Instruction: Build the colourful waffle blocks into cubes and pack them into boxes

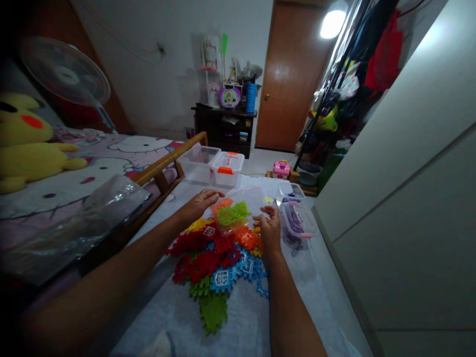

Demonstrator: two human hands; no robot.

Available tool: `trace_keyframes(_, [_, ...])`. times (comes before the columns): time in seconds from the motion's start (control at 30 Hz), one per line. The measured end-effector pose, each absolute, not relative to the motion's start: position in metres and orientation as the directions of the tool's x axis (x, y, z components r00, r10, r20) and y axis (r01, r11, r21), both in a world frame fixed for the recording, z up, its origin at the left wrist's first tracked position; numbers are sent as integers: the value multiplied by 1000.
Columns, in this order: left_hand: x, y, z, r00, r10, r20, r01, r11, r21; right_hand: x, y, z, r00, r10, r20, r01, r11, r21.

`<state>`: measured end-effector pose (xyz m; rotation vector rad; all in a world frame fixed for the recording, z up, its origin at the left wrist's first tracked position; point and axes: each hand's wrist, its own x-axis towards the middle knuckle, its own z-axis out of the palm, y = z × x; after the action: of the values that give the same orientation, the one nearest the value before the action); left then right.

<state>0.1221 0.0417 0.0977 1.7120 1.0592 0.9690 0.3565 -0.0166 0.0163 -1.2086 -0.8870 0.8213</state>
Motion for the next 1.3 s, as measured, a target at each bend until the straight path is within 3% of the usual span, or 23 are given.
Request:
trace_keyframes(0.07, [125,40,94,303,944,131,164,-187,969,357,-17,15,409,910,62,-131,126,-983])
trace_keyframes(0.23, [129,37,90,415,905,-89,-86,137,987,361,-14,11,372,926,-61,-282,50,-958])
trace_keyframes(0.43, [121,36,85,491,870,-48,-80,99,992,364,-10,9,352,930,-105,-301,6,-954])
trace_keyframes(0.67, [122,30,88,485,871,-83,-158,180,971,369,-9,6,347,931,115,-155,177,-972])
trace_keyframes(0.87, [121,37,96,441,877,-192,2,213,977,366,-13,15,303,941,152,-245,230,-942])
trace_keyframes(1.13, [118,64,100,392,789,-474,110,471,875,359,-21,32,244,968,66,-449,173,-876])
trace_keyframes(1.3, [118,70,102,458,764,-455,172,426,888,356,-21,33,199,979,47,-493,142,-858])
